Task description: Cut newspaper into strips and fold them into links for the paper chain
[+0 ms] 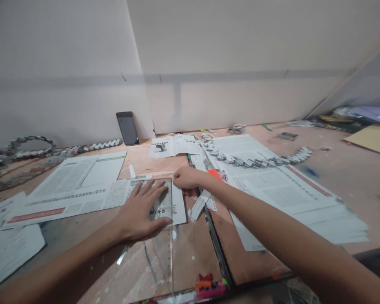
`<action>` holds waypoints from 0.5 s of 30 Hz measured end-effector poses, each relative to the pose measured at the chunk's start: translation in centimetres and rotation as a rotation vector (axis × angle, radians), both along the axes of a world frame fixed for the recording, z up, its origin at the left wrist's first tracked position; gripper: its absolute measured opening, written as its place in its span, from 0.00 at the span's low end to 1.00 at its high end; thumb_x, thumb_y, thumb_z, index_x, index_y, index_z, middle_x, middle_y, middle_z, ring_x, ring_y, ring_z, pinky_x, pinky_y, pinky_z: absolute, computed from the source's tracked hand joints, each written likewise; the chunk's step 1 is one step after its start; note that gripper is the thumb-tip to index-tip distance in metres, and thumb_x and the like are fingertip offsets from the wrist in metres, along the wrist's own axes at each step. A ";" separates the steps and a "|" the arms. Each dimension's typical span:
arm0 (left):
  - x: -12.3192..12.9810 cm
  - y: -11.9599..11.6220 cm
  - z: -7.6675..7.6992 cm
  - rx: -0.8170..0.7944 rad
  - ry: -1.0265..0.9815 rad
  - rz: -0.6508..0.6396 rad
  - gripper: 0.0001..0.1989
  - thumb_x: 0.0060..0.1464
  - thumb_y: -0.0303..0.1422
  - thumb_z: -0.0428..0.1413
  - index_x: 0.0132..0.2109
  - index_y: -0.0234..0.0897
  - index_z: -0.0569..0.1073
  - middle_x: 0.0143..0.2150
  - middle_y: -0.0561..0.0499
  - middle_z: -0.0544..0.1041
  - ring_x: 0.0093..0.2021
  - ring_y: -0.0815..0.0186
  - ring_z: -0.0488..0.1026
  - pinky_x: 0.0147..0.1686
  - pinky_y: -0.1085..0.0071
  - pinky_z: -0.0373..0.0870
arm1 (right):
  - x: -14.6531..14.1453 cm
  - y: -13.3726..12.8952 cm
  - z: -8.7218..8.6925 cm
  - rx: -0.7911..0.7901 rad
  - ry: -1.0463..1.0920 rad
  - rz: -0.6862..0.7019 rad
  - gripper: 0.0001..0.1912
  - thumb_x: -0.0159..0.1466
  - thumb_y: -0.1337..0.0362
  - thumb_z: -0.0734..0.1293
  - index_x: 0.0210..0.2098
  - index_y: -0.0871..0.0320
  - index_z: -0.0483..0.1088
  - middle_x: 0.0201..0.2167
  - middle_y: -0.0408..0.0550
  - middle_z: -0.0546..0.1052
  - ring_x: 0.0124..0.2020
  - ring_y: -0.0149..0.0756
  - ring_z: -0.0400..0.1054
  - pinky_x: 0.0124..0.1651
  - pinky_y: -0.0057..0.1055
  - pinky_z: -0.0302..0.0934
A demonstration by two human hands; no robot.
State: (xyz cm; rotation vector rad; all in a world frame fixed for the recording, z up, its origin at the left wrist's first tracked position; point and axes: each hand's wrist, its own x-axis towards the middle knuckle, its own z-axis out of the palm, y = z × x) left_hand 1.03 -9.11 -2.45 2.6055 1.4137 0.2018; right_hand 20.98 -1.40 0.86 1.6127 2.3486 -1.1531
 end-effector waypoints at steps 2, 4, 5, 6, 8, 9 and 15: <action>0.0 0.0 0.1 -0.006 -0.003 -0.002 0.44 0.48 0.63 0.46 0.65 0.40 0.57 0.70 0.47 0.50 0.69 0.45 0.41 0.64 0.40 0.38 | -0.4 -0.3 -0.2 0.113 -0.010 -0.007 0.07 0.60 0.66 0.60 0.29 0.60 0.68 0.21 0.48 0.74 0.23 0.33 0.69 0.25 0.25 0.60; 0.0 0.0 0.2 -0.012 -0.003 -0.002 0.44 0.48 0.62 0.47 0.65 0.40 0.57 0.70 0.47 0.51 0.69 0.44 0.41 0.64 0.40 0.37 | -0.9 -0.5 -0.5 0.231 -0.012 -0.014 0.08 0.60 0.66 0.61 0.27 0.61 0.68 0.26 0.51 0.76 0.30 0.36 0.70 0.29 0.25 0.58; 0.0 0.0 0.2 -0.014 -0.004 -0.001 0.44 0.48 0.62 0.48 0.65 0.39 0.57 0.70 0.47 0.50 0.69 0.44 0.41 0.64 0.41 0.37 | -1.2 -0.6 -0.6 0.275 -0.011 -0.017 0.08 0.60 0.66 0.61 0.26 0.61 0.68 0.29 0.52 0.76 0.33 0.37 0.69 0.31 0.25 0.58; 0.0 0.0 0.2 -0.016 -0.006 -0.001 0.45 0.48 0.62 0.48 0.66 0.39 0.57 0.70 0.47 0.50 0.69 0.44 0.41 0.64 0.41 0.37 | -1.4 -0.7 -0.7 0.304 -0.010 -0.021 0.09 0.60 0.66 0.61 0.25 0.62 0.67 0.30 0.53 0.76 0.34 0.38 0.69 0.32 0.26 0.57; -0.1 0.0 0.1 -0.019 -0.014 -0.004 0.45 0.48 0.62 0.47 0.66 0.39 0.56 0.70 0.47 0.51 0.69 0.44 0.40 0.64 0.40 0.36 | -1.9 -1.1 -0.6 0.318 -0.014 -0.030 0.10 0.61 0.66 0.60 0.26 0.62 0.68 0.29 0.52 0.76 0.32 0.36 0.68 0.31 0.26 0.56; -0.2 0.0 0.1 -0.019 -0.018 -0.005 0.46 0.48 0.62 0.47 0.66 0.39 0.55 0.70 0.46 0.51 0.69 0.44 0.40 0.64 0.40 0.36 | -2.1 -1.5 -0.4 0.301 -0.007 -0.034 0.10 0.63 0.65 0.59 0.29 0.61 0.68 0.27 0.50 0.75 0.29 0.34 0.68 0.29 0.25 0.56; -0.5 0.2 -0.1 -0.039 -0.006 -0.017 0.40 0.50 0.59 0.48 0.65 0.43 0.59 0.70 0.48 0.52 0.70 0.44 0.39 0.64 0.40 0.35 | -2.6 -8.6 1.4 0.033 0.431 0.114 0.11 0.67 0.59 0.56 0.38 0.56 0.67 0.30 0.43 0.73 0.24 0.28 0.65 0.28 0.26 0.60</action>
